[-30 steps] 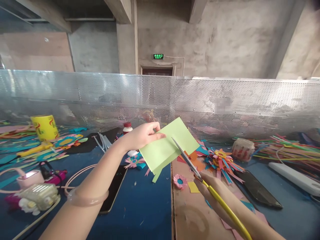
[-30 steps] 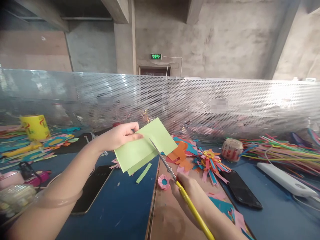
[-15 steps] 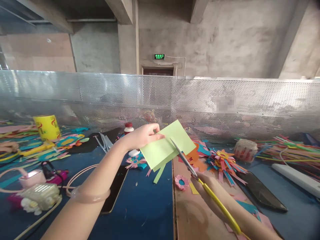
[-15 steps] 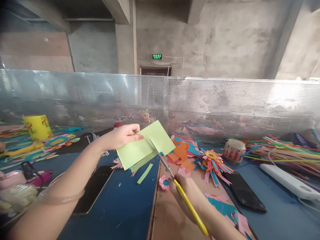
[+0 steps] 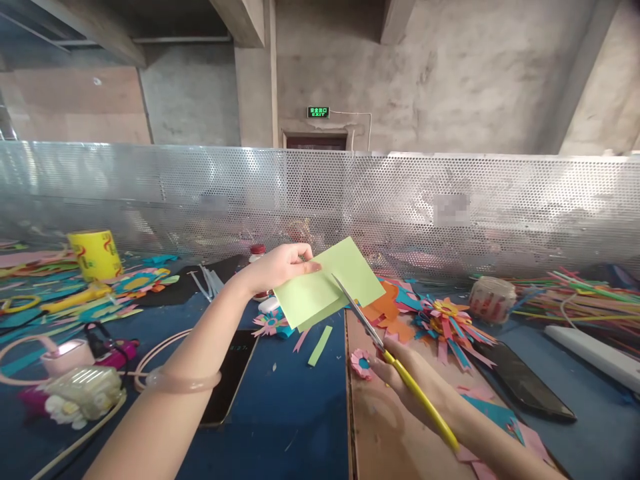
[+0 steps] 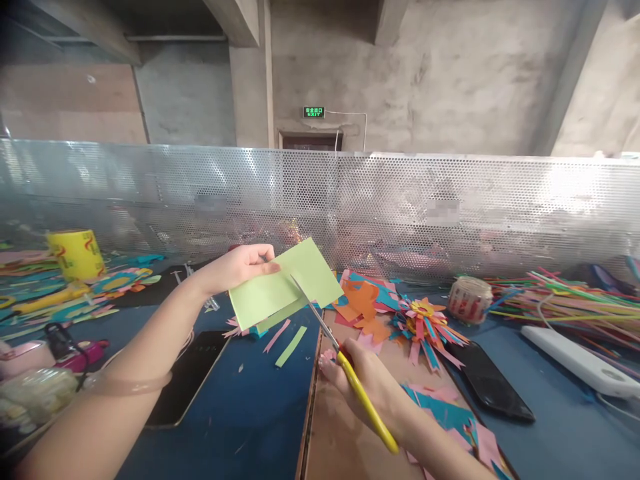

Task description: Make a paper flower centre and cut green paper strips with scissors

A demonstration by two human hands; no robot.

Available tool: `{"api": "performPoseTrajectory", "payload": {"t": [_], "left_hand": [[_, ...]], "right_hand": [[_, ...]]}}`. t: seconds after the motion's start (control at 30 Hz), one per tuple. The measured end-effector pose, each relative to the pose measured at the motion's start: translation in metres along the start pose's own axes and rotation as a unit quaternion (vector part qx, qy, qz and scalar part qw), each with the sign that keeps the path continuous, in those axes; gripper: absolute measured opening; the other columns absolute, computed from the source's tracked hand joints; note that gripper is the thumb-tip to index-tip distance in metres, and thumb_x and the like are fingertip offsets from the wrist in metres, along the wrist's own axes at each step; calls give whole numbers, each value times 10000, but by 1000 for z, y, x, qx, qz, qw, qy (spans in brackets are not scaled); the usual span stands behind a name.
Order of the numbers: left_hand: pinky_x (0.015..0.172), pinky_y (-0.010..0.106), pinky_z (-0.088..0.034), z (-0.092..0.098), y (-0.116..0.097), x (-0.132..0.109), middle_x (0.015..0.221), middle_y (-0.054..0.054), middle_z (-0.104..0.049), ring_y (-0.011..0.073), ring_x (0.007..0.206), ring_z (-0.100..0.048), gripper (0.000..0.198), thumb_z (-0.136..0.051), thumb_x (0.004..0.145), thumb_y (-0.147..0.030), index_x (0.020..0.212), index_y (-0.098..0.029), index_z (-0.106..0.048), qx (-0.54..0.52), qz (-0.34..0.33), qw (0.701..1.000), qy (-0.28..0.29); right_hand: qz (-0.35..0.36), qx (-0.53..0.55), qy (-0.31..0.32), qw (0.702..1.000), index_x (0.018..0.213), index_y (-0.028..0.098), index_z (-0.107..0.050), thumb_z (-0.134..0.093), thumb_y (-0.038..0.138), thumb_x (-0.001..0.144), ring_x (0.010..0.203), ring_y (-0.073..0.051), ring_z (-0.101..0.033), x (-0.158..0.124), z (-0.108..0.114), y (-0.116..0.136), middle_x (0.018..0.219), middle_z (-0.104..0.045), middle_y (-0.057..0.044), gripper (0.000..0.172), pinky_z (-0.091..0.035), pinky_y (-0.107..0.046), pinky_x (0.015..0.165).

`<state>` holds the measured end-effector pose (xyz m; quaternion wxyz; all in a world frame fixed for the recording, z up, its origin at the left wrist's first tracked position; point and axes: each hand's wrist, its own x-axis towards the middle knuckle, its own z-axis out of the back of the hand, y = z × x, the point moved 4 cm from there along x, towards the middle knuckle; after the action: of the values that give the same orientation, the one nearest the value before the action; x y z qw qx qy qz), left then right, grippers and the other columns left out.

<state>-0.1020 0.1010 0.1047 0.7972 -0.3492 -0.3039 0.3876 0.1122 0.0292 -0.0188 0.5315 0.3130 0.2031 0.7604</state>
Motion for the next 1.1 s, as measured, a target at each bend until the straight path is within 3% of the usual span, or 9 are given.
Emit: {"api": "performPoseTrajectory", "payload": {"t": [0.1, 0.23, 0.3, 0.37, 0.47, 0.63, 0.8, 0.97, 1.1], "left_hand": [[382, 190, -315, 15, 1, -3, 573, -25, -554, 94, 425, -491, 294, -588, 756, -443, 715, -202, -424, -2, -29, 998, -57], [390, 193, -342, 46, 11, -7, 584, -30, -540, 97, 440, -497, 307, -569, 765, -465, 705, -202, -422, -37, -69, 977, -196], [382, 191, -340, 51, 16, -6, 578, -33, -530, 94, 428, -487, 309, -565, 765, -471, 708, -202, -425, -52, -72, 972, -219], [373, 183, -329, 46, 17, -3, 572, -36, -519, 88, 422, -477, 310, -561, 768, -476, 713, -200, -431, -49, -72, 975, -206], [379, 175, -335, 25, 11, 3, 587, -34, -531, 89, 441, -488, 307, -567, 769, -465, 718, -199, -423, -48, -70, 986, -144], [384, 175, -327, -5, 8, 12, 579, -35, -534, 89, 433, -482, 301, -557, 780, -455, 729, -203, -402, -57, -56, 995, -59], [386, 184, -305, -12, 18, 16, 597, -28, -540, 105, 447, -495, 307, -529, 788, -491, 757, -212, -403, -48, -50, 996, -49], [412, 193, -311, -15, 20, 19, 607, -28, -533, 108, 473, -498, 311, -522, 786, -489, 738, -207, -399, -32, -54, 997, -54], [418, 199, -309, -21, 21, 22, 619, -19, -538, 116, 489, -500, 307, -510, 784, -493, 748, -199, -429, 6, -58, 997, -57]], "right_hand": [[-12, 26, -4, 1000, 758, 184, -496, -398, 511, 842, 616, -149, -501, -4, -1, 1, 672, -541, -5, 351, -351, -234, 518], [-23, 50, -37, 998, 686, 188, -457, -451, 484, 819, 594, -133, -457, -7, 1, -2, 637, -488, 15, 325, -341, -231, 523], [-32, 76, -54, 995, 675, 186, -445, -466, 473, 812, 599, -126, -435, -5, 1, -1, 638, -466, 21, 319, -340, -230, 529], [-32, 136, -94, 986, 723, 184, -472, -471, 467, 810, 616, -125, -435, -1, 3, 3, 665, -466, 21, 296, -351, -229, 538], [-13, 223, -182, 958, 846, 187, -512, -540, 458, 764, 625, -129, -461, 9, 9, 16, 706, -497, 18, 285, -389, -248, 573], [35, 259, -287, 922, 887, 190, -527, -587, 408, 750, 720, -155, -548, 26, 16, 43, 840, -581, -30, 264, -434, -306, 699], [32, 333, -307, 891, 827, 205, -467, -575, 366, 774, 664, -140, -544, 36, 8, 48, 755, -554, 7, 201, -434, -283, 638], [12, 379, -292, 878, 890, 202, -470, -584, 376, 758, 756, -165, -571, 45, -2, 45, 843, -585, -29, 246, -446, -277, 639], [-6, 409, -324, 853, 843, 195, -467, -630, 385, 711, 743, -154, -563, 47, -5, 39, 810, -562, -14, 284, -455, -268, 654]]}}
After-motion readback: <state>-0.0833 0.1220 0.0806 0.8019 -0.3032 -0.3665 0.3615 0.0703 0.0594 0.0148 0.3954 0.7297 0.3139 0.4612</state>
